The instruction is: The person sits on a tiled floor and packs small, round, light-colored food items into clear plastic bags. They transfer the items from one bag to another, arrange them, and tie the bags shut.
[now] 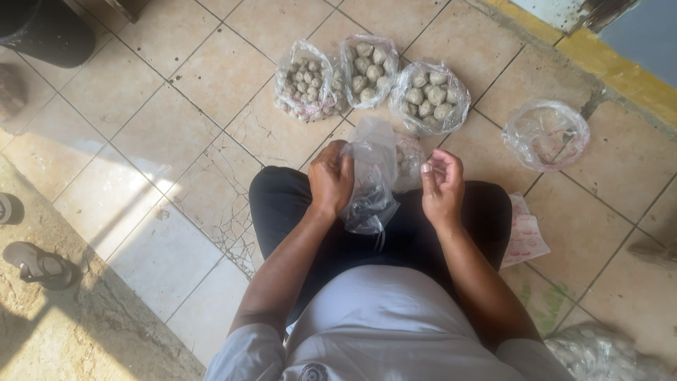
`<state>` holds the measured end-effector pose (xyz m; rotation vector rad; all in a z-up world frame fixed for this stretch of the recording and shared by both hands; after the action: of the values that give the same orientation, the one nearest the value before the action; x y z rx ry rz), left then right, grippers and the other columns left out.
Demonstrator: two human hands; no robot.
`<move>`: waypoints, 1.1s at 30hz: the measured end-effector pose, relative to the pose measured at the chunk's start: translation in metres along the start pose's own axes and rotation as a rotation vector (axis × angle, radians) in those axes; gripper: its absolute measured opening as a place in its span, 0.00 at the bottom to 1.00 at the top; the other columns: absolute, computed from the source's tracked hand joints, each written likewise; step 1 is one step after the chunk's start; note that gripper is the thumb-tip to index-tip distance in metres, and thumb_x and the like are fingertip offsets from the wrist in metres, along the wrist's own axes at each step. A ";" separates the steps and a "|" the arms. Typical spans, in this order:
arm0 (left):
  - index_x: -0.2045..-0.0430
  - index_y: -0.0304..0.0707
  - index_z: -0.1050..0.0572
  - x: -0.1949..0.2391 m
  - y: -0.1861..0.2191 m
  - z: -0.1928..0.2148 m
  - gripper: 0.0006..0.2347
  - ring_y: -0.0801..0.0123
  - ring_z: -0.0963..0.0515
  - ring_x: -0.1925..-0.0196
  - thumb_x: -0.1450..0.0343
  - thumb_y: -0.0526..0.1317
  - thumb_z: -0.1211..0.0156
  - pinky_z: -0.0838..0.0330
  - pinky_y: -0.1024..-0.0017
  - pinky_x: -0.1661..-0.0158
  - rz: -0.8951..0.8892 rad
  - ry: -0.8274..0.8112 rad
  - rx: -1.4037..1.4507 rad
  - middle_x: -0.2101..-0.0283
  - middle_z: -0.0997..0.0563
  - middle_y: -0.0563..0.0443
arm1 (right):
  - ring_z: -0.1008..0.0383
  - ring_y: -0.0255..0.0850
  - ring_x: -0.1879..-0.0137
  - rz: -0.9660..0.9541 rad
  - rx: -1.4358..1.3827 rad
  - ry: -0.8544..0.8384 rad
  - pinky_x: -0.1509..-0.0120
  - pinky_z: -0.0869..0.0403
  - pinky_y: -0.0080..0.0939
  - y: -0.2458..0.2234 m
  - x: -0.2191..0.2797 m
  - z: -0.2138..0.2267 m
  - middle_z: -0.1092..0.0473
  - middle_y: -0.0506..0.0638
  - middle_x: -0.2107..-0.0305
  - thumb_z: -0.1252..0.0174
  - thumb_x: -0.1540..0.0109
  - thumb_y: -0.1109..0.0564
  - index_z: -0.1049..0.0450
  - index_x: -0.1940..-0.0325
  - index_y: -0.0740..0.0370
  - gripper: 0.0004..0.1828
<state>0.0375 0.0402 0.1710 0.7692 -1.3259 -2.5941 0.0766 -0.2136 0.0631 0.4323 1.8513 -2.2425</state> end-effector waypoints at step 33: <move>0.60 0.28 0.25 0.070 0.006 0.024 0.10 0.51 0.17 0.56 0.33 0.23 0.48 0.23 0.62 0.54 -0.148 -0.182 0.226 0.57 0.19 0.39 | 0.30 0.47 0.31 0.207 0.443 -0.602 0.23 0.33 0.50 -0.018 -0.017 -0.097 0.27 0.56 0.41 0.40 0.43 0.60 0.26 0.36 0.58 0.29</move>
<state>-0.0358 0.0308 0.1608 0.6998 -1.6985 -2.7155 0.0961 -0.1150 0.0692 -0.0067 0.9757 -2.2864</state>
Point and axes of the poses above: each hand's wrist, its own x-axis away from the middle knuckle, its own z-axis out of the back of the hand, y = z × x, the point moved 5 cm from there along -x, towards the middle knuckle
